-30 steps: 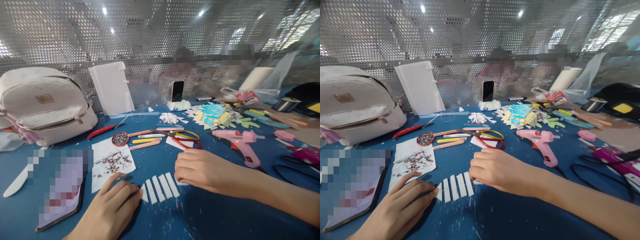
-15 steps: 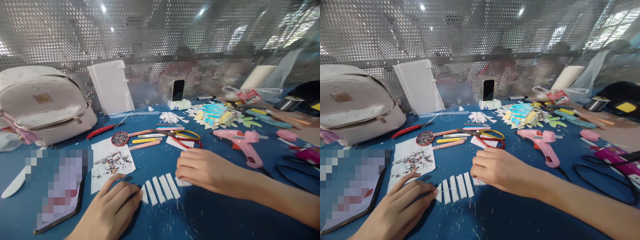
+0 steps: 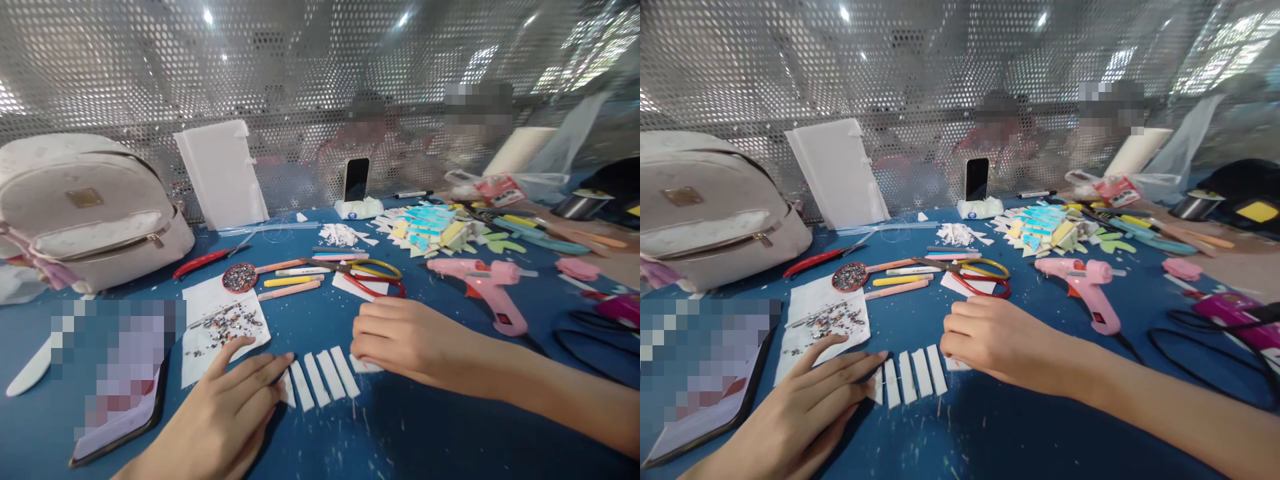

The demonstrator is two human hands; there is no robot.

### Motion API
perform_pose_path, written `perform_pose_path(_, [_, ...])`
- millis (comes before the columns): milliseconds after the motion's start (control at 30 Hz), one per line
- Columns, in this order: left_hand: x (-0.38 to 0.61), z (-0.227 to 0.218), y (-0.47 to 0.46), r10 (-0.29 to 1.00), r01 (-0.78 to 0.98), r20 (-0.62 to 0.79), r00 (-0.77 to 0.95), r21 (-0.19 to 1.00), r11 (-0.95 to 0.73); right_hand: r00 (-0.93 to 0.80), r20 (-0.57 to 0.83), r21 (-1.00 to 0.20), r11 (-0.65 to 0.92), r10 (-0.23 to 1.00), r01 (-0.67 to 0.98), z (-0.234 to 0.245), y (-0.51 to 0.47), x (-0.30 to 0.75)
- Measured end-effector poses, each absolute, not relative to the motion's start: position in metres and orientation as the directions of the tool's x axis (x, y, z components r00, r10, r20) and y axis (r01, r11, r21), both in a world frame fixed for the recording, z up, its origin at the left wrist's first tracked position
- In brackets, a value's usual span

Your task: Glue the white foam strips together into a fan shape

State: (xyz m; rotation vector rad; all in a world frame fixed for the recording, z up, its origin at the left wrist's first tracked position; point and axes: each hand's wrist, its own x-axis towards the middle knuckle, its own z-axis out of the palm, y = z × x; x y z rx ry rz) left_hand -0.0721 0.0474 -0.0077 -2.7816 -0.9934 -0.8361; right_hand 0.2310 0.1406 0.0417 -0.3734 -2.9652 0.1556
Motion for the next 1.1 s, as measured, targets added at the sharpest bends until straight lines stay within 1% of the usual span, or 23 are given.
perform_pose_path(100, [-0.074,-0.001,0.049,0.555,0.583,0.487,0.674,0.111,-0.805,-0.958,0.141,-0.118,0.965,0.249,0.234,0.042,0.141,0.231])
perform_pose_path(267, [-0.074,0.011,0.052,0.529,0.556,0.428,0.732,0.073,-0.828,-0.958,0.139,-0.115,0.965,0.252,0.237,0.040,0.141,0.232])
perform_pose_path(433, [-0.074,0.012,0.053,0.520,0.553,0.462,0.719,0.075,-0.830,-0.958,0.144,-0.110,0.966,0.248,0.233,0.041,0.141,0.231])
perform_pose_path(600, [-0.076,0.019,0.054,0.495,0.531,0.384,0.780,0.013,-0.847,-0.957,0.131,-0.110,0.963,0.260,0.247,0.040,0.142,0.233])
perform_pose_path(767, [-0.078,0.015,0.053,0.477,0.525,0.395,0.785,-0.015,-0.851,-0.955,0.115,-0.105,0.959,0.275,0.263,0.035,0.144,0.237])
perform_pose_path(933, [-0.079,-0.002,0.052,0.452,0.549,0.516,0.727,-0.042,-0.835,-0.948,0.127,-0.103,0.955,0.291,0.279,0.035,0.142,0.244])
perform_pose_path(1100, [-0.080,-0.010,0.051,0.458,0.572,0.530,0.714,-0.065,-0.817,-0.943,0.133,-0.103,0.950,0.306,0.294,0.033,0.139,0.251])
